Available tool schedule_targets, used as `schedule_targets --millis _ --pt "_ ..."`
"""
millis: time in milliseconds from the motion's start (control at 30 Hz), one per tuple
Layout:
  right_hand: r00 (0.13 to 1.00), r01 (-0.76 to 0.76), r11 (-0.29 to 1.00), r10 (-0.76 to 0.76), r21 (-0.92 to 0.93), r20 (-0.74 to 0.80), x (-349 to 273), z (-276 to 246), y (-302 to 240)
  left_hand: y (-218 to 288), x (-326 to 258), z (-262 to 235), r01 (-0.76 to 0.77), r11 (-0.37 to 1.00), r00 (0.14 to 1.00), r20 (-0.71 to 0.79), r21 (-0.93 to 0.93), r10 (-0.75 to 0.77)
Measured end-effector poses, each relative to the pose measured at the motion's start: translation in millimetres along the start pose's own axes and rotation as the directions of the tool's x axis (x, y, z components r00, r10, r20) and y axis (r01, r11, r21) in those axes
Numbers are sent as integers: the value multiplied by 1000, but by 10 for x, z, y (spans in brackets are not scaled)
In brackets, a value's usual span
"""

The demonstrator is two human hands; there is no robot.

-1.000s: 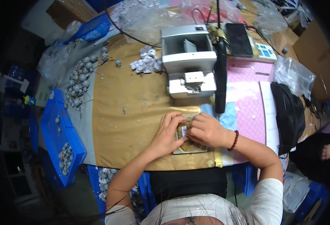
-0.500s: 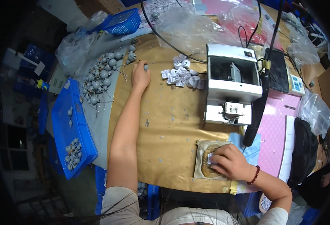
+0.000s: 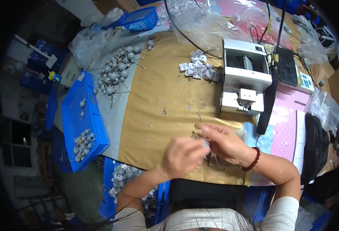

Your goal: Assembling small plastic toy components at a factory workstation using a hanging electric screwdriver and an assembly jig.

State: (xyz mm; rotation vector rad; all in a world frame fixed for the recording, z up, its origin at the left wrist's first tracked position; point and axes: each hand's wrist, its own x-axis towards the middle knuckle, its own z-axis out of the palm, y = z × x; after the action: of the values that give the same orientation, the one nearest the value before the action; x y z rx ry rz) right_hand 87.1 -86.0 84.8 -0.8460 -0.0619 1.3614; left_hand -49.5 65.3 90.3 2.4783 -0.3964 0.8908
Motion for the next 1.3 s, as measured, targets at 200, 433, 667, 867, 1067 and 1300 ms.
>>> schedule_targets --millis 200,433,667,867,1067,1300 --pt "989 46 950 -1 -308 146 -531 -73 2 270 -286 257 -22 999 981 -194 -41 13" --pt "980 156 871 -77 -467 184 -893 -315 -71 320 -140 477 450 730 893 248 -515 -376" --pt "831 328 -8 -473 -945 293 -925 -567 86 520 -213 544 291 946 956 93 -140 -280" --pt "681 321 -410 -526 -854 509 -714 -773 254 583 -334 725 326 937 928 234 -123 -292" --pt "608 291 -613 -474 -735 637 -528 -852 281 476 -271 795 397 914 899 236 -83 -369" --pt "693 268 -685 -351 -677 630 -571 -797 220 441 -258 809 416 907 881 274 -62 -385"
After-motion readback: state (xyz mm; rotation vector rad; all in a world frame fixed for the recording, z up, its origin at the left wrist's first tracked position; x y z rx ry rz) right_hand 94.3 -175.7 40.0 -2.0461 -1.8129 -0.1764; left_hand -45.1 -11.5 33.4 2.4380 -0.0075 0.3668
